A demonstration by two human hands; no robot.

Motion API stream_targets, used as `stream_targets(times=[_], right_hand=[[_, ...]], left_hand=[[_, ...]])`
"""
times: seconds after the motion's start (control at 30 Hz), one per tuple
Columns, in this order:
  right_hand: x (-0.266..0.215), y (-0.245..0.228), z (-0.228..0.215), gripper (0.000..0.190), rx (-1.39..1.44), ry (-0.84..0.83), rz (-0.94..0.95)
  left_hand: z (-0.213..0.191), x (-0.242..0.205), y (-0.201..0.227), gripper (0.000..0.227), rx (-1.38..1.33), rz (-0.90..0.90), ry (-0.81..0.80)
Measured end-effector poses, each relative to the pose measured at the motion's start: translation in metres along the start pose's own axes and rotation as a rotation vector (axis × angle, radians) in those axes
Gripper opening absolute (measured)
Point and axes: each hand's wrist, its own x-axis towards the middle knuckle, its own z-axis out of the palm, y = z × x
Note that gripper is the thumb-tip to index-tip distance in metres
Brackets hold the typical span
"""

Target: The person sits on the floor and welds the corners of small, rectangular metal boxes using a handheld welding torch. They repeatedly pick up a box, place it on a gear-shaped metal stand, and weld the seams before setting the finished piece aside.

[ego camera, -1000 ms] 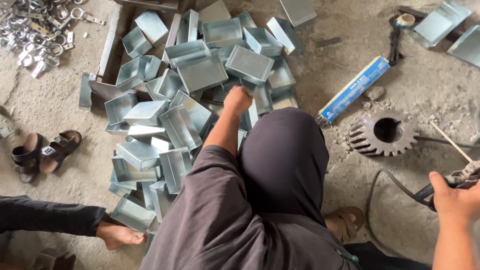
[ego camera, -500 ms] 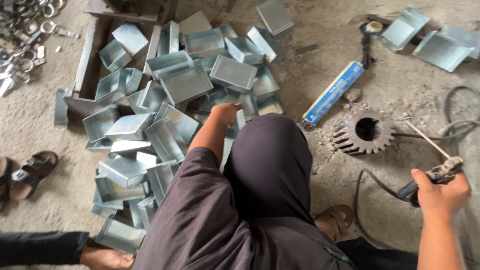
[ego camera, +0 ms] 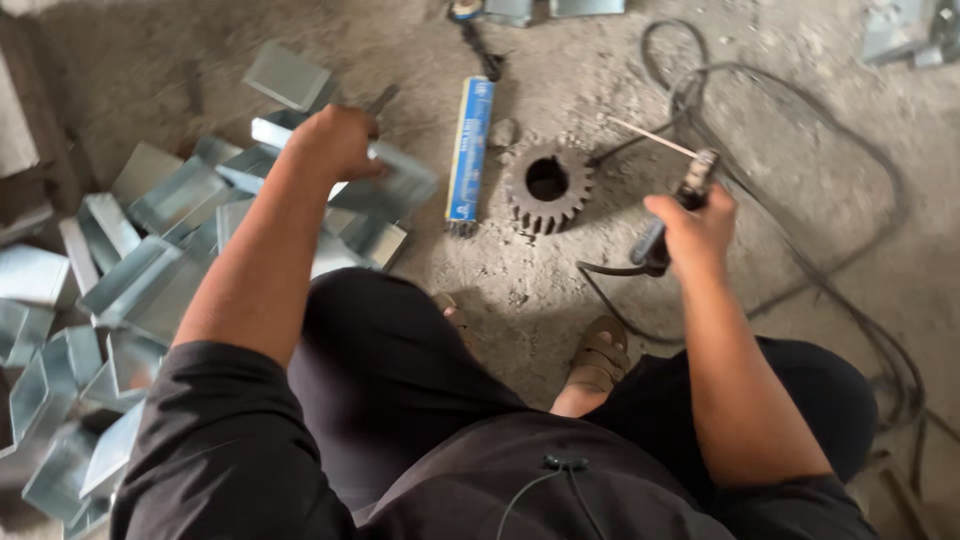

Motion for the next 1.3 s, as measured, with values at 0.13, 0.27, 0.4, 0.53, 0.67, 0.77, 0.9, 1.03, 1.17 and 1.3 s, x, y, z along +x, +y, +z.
stream_targets(times=[0.13,0.27,0.4,0.53,0.67,0.77,0.9,1.03,1.17,1.3], right_hand=[[0.006,0.004,-0.003,0.033,-0.253,0.004,-0.018],[0.017,0.016,-0.008,0.038,-0.454,0.027,-0.056],[0.019,0.034,-0.014,0.039,-0.513,0.025,-0.079],[0.025,0.046,-0.014,0.041,-0.585,-0.006,-0.163],[0.025,0.056,-0.017,0.043,-0.595,-0.027,-0.161],[0.024,0.054,-0.016,0.043,-0.577,-0.036,-0.163],[0.021,0.045,-0.017,0.042,-0.548,-0.055,-0.168],[0.012,0.037,-0.018,0.042,-0.549,-0.077,-0.173],[0.001,0.03,-0.017,0.039,-0.594,-0.109,-0.227],[-0.008,0.025,-0.011,0.036,-0.616,-0.137,-0.321]], left_hand=[[-0.002,0.067,0.084,0.055,-0.214,-0.23,-0.155],[0.078,0.094,0.148,0.062,-0.598,-0.268,0.162],[0.156,0.101,0.17,0.056,-0.597,-0.141,0.144],[0.153,0.114,0.163,0.07,-0.424,-0.047,-0.067],[0.11,0.098,0.171,0.081,-0.302,0.126,-0.138],[0.083,0.094,0.205,0.069,-0.238,0.051,-0.233],[0.068,0.098,0.231,0.039,-0.119,-0.03,-0.297],[0.068,0.103,0.216,0.043,-0.174,-0.035,-0.168],[0.071,0.103,0.205,0.046,-0.227,-0.065,-0.203],[0.069,0.103,0.209,0.051,-0.181,-0.038,-0.168]])
